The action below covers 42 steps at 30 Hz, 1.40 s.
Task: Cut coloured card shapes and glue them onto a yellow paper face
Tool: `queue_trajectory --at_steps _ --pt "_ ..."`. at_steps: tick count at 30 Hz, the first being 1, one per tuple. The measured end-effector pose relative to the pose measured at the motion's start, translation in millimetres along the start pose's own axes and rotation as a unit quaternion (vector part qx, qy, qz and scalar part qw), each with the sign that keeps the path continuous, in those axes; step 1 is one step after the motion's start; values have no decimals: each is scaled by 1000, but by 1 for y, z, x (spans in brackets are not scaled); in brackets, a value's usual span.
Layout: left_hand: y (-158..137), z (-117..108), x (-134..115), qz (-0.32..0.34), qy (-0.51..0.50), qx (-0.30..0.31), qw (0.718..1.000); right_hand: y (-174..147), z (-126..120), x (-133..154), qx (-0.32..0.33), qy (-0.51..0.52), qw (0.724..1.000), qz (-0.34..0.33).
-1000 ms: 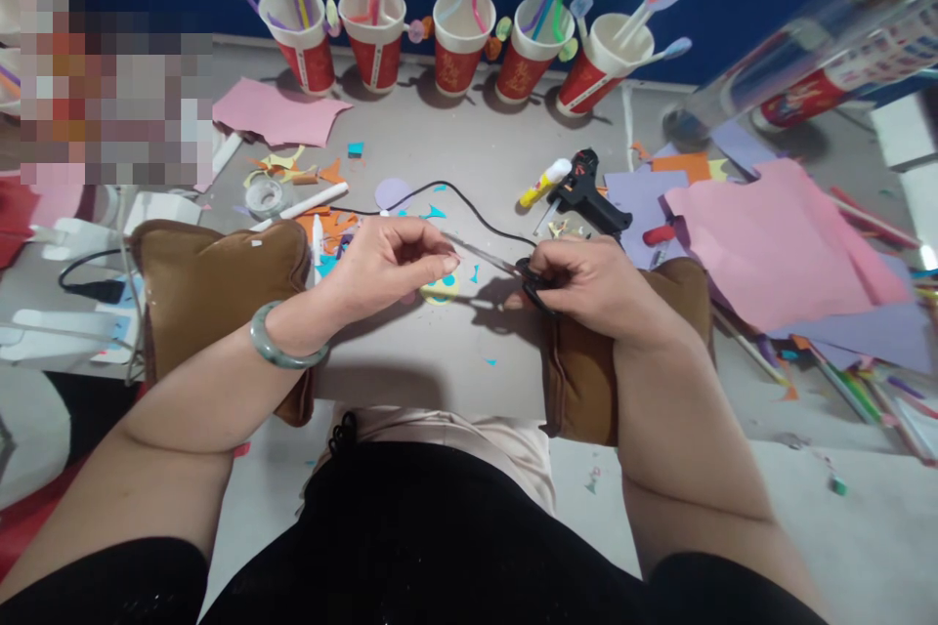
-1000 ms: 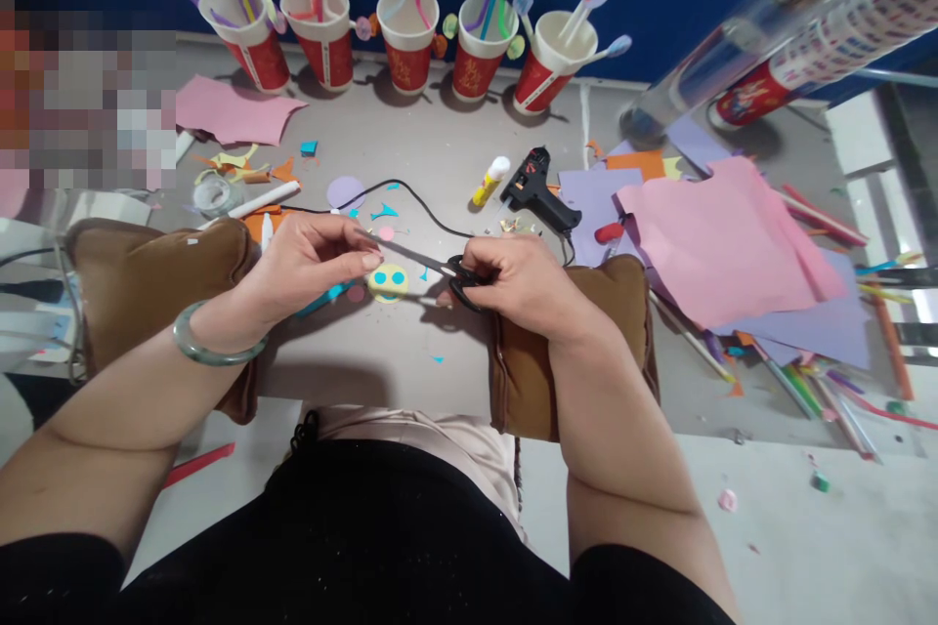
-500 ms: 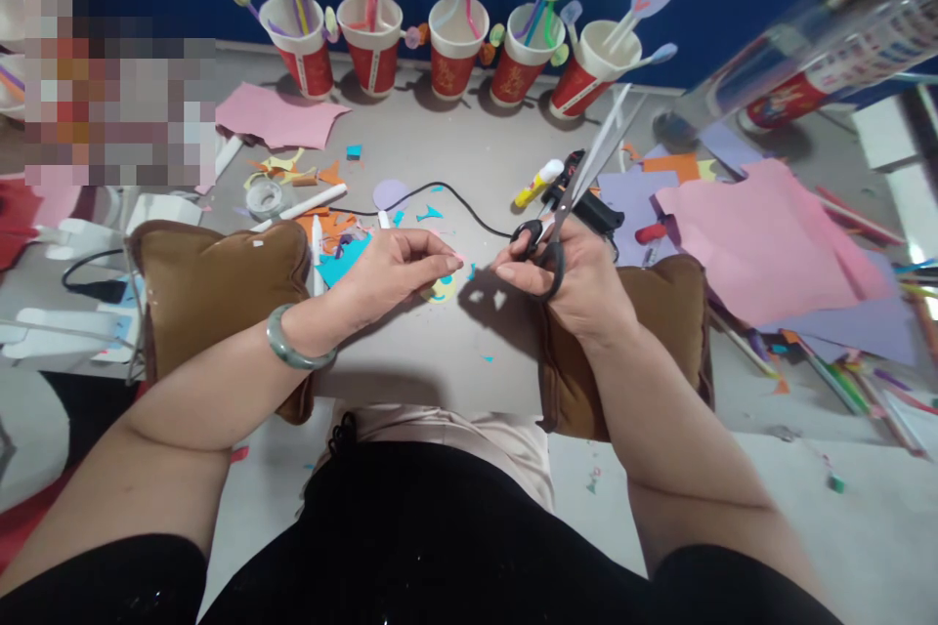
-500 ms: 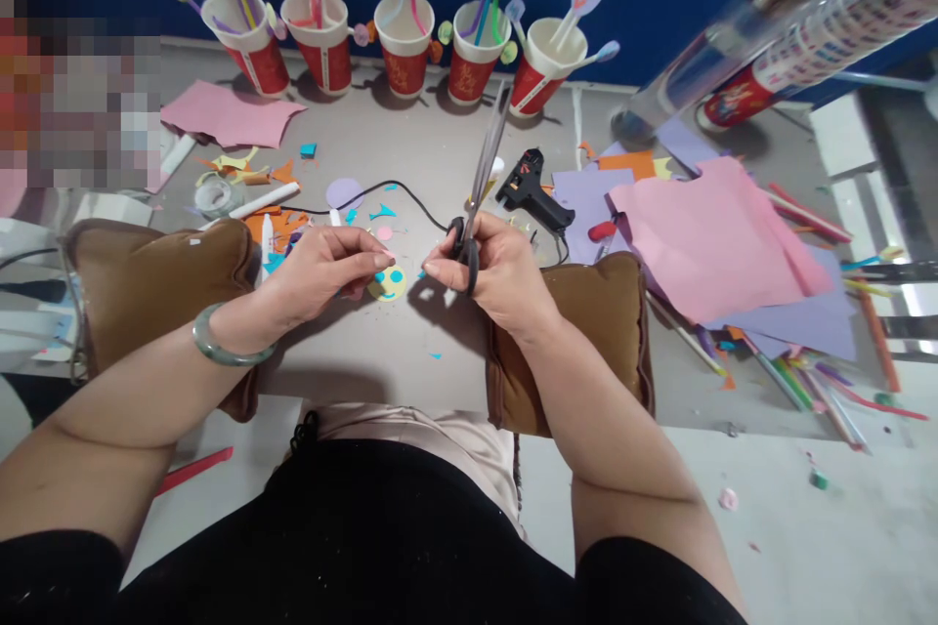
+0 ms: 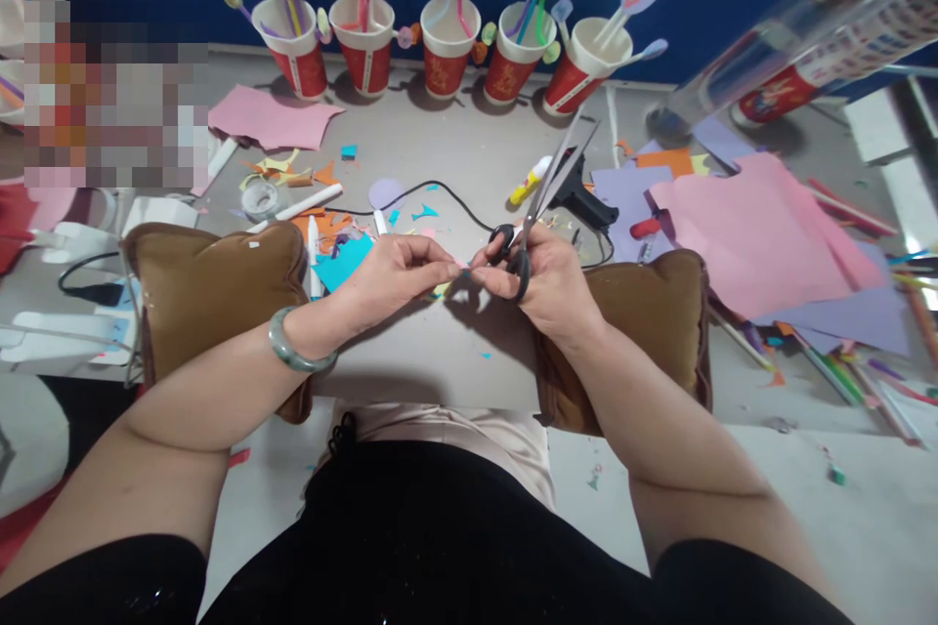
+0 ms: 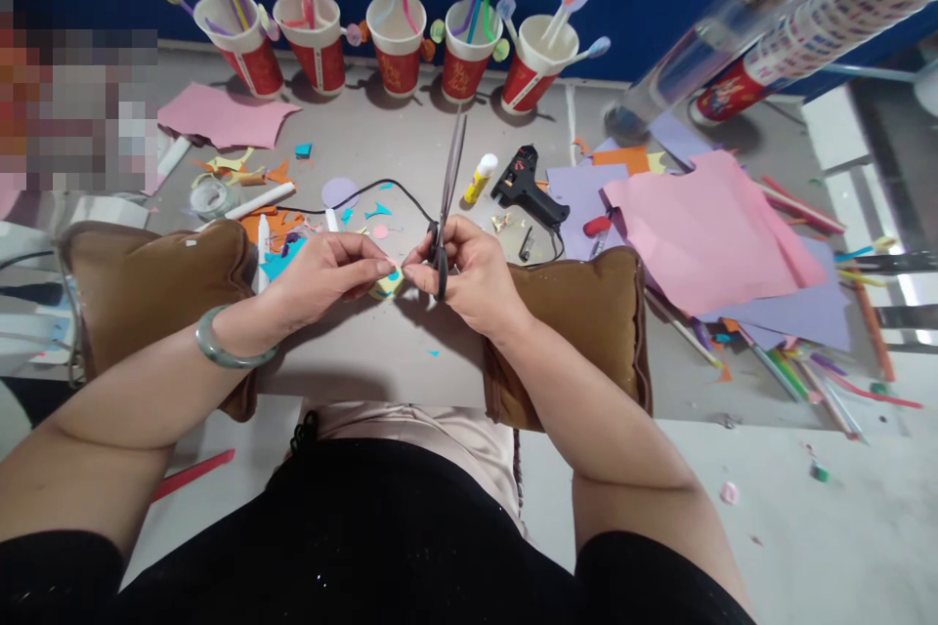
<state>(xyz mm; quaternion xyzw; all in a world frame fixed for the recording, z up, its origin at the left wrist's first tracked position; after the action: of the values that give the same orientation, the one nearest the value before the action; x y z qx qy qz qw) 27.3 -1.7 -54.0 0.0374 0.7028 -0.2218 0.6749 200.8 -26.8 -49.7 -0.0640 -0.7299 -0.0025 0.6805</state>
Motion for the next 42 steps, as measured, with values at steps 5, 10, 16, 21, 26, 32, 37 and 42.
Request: queue_trajectory --at_steps 5,10,16,21,26,32,37,42 --pt "0 1 3 -2 14 3 1000 0 0 -1 8 14 1000 2" --pt "1 2 2 -7 24 0 1000 0 1 -2 11 33 999 6" --pt "0 3 2 -11 35 8 999 1 1 -4 7 32 999 18" --pt "0 4 1 -13 37 14 999 1 1 -4 15 35 999 19" --pt "0 5 0 -5 35 8 999 1 1 -4 15 29 999 18" --pt "1 4 0 10 21 16 1000 0 2 -2 21 15 1000 16" --pt "1 -1 0 13 9 6 1000 3 -10 7 54 -53 997 -10" --pt "2 -10 3 23 -14 -12 1000 9 -29 17 119 -229 963 -83"
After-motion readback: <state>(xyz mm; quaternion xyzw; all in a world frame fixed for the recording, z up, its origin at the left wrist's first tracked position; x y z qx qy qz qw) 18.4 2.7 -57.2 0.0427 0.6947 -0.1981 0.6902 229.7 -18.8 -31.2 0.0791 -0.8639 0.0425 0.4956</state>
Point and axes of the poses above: each hand's wrist, its own y-axis towards the middle knuckle, its own z-axis out of the palm, x = y × z, the point moved 4 cm from there along y, towards the middle knuckle, and after that the axes turned 9 degrees about -x, right-handed, at the moved point
